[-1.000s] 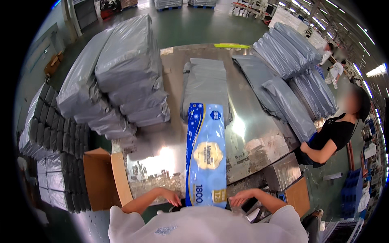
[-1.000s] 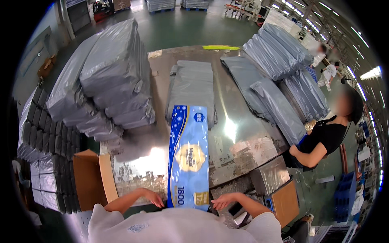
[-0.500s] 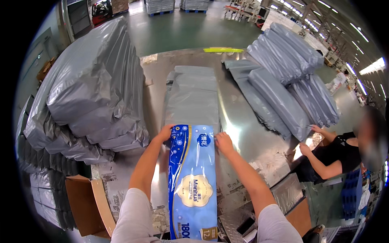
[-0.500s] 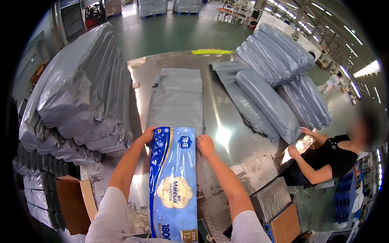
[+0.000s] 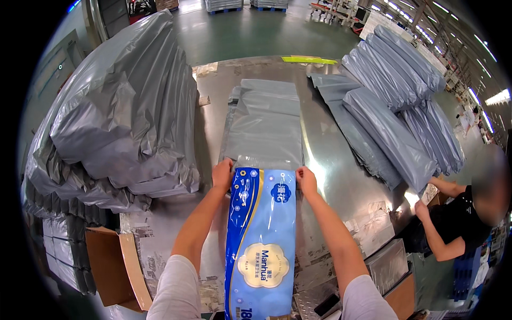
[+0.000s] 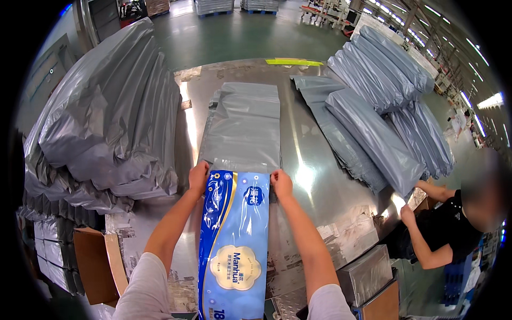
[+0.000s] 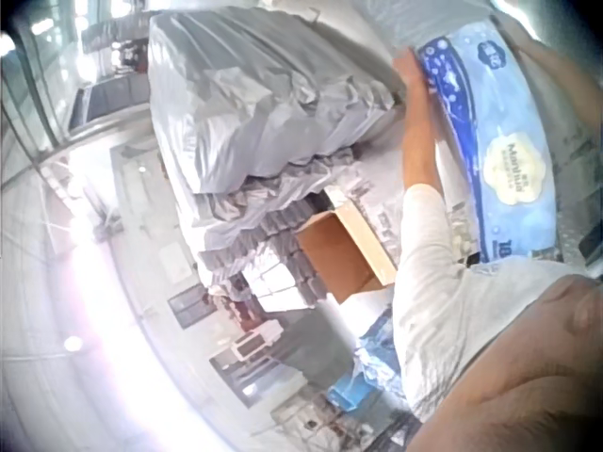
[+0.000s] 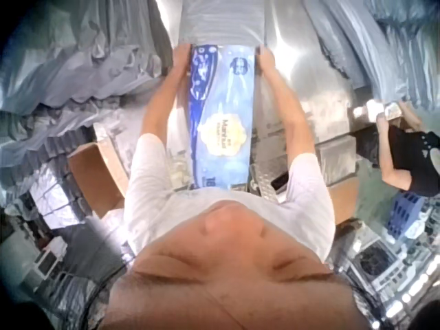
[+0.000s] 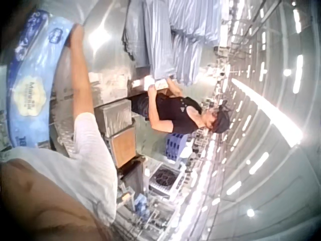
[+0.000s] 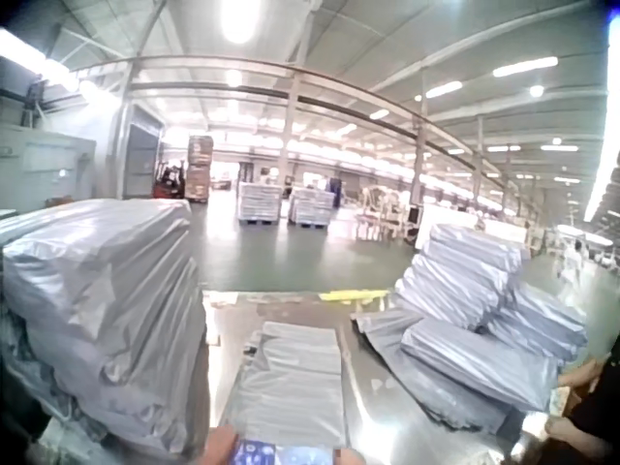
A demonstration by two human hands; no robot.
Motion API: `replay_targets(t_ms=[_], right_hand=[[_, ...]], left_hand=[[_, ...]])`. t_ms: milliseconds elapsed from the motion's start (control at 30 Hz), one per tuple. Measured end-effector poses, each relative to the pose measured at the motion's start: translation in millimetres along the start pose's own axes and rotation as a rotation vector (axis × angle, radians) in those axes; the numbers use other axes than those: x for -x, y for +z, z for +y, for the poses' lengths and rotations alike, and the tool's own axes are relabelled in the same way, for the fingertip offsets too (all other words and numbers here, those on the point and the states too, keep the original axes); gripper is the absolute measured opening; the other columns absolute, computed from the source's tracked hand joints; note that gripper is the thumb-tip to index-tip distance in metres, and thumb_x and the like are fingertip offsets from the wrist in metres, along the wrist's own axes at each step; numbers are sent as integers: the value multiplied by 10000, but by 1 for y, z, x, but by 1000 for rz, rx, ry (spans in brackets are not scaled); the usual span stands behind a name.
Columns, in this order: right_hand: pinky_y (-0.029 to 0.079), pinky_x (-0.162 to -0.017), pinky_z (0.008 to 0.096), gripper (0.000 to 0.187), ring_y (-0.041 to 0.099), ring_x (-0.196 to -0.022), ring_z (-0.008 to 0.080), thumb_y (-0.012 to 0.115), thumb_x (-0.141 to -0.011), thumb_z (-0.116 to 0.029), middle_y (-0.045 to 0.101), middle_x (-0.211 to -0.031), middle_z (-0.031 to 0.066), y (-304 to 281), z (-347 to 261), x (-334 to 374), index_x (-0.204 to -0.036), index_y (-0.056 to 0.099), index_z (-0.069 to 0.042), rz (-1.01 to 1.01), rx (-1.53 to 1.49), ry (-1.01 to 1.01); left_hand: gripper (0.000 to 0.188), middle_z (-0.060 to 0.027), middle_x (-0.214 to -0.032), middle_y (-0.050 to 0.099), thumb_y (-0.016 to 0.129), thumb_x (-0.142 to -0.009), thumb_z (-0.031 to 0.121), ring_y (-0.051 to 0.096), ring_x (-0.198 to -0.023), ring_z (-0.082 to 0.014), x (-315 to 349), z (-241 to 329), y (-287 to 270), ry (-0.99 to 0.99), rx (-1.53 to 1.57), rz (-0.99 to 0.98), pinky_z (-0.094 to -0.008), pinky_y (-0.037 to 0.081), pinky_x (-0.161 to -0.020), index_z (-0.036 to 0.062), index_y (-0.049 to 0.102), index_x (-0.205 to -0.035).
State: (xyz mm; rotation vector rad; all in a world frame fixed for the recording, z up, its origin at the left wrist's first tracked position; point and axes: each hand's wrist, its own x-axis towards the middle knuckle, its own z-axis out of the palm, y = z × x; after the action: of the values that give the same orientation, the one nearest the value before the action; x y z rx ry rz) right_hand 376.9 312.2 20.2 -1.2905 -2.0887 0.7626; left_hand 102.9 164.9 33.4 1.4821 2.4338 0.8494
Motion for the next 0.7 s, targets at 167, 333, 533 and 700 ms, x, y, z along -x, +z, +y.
replay_targets(t_ms=[167, 333, 533, 700], right_hand=[[434, -637, 239, 64, 527, -725, 146, 540, -735, -2, 536, -788, 64, -21, -25, 48, -789, 507, -10, -11, -445, -181], [448, -673, 331, 83, 543, -777, 276, 490, -774, -92, 530, -850, 149, -13, -28, 73, -807, 509, -17, -6, -111, -234], [461, -638, 422, 228, 581, -752, 337, 438, -775, -221, 597, -823, 176, 14, 13, 69, -812, 587, -53, -183, 426, 38], [465, -619, 429, 211, 599, -745, 314, 485, -725, -223, 613, -806, 154, -23, -8, 174, -791, 619, -74, -689, 684, -69]], left_hand=[[127, -207, -770, 538, 442, -781, 108, 535, -771, -379, 47, 1, -3, -82, 369, 182, -437, 397, -663, 65, 411, -896], [142, -198, -800, 579, 418, -803, 153, 564, -754, -380, 61, -15, 7, -308, -52, -68, -457, 431, -637, 38, 462, -872], [227, -130, -782, 619, 447, -766, 235, 611, -734, -291, 57, -4, 2, 2, -417, -346, -409, 474, -599, 95, 626, -778], [210, -116, -712, 622, 465, -733, 218, 611, -637, -288, 175, -21, -24, 102, -426, -345, -400, 470, -545, 113, 642, -691]])
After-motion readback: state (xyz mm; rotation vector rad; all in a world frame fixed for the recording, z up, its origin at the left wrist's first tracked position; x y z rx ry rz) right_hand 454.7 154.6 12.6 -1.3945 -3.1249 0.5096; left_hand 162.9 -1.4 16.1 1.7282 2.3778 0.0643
